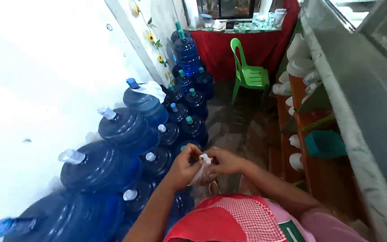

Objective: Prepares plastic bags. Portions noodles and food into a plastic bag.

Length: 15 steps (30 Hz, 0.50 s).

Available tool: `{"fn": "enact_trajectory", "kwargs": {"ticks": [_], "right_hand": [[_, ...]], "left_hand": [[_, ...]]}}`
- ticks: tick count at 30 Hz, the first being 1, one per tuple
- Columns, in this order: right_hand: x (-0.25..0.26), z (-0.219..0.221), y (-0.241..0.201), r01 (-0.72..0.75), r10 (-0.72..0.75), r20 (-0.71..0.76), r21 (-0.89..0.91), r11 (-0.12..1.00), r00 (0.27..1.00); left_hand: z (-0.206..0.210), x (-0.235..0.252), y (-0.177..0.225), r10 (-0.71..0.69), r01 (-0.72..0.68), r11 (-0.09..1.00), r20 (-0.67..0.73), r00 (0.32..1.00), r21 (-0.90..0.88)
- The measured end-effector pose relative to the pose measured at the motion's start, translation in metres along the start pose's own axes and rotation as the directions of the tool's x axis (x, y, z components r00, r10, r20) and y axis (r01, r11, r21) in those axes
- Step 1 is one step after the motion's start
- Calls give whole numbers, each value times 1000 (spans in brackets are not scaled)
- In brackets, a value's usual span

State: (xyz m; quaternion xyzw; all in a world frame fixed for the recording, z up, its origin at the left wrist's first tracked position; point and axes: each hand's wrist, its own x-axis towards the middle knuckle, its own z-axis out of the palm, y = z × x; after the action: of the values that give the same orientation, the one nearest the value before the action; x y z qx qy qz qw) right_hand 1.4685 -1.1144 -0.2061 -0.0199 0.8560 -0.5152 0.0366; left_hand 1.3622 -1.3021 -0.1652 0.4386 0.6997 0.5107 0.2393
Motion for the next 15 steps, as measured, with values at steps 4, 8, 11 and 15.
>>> {"fn": "enact_trajectory", "kwargs": {"ticks": [4,8,11,15], "right_hand": [[26,-65,14,-197,222,-128,185,963,967],[36,-48,86,77,-83,-4,421,904,997],[46,-30,192,124,-76,-116,482,868,990],[90,-102,190,-486,496,122,490,723,860]], "left_hand": [[-46,100,-22,40,-37,997,44,998,-74],[-78,206,-35,84,-81,996,101,991,-37],[-95,280,-50,104,-106,994,100,990,9],[-109,380,-70,75,-75,997,53,996,-5]]}}
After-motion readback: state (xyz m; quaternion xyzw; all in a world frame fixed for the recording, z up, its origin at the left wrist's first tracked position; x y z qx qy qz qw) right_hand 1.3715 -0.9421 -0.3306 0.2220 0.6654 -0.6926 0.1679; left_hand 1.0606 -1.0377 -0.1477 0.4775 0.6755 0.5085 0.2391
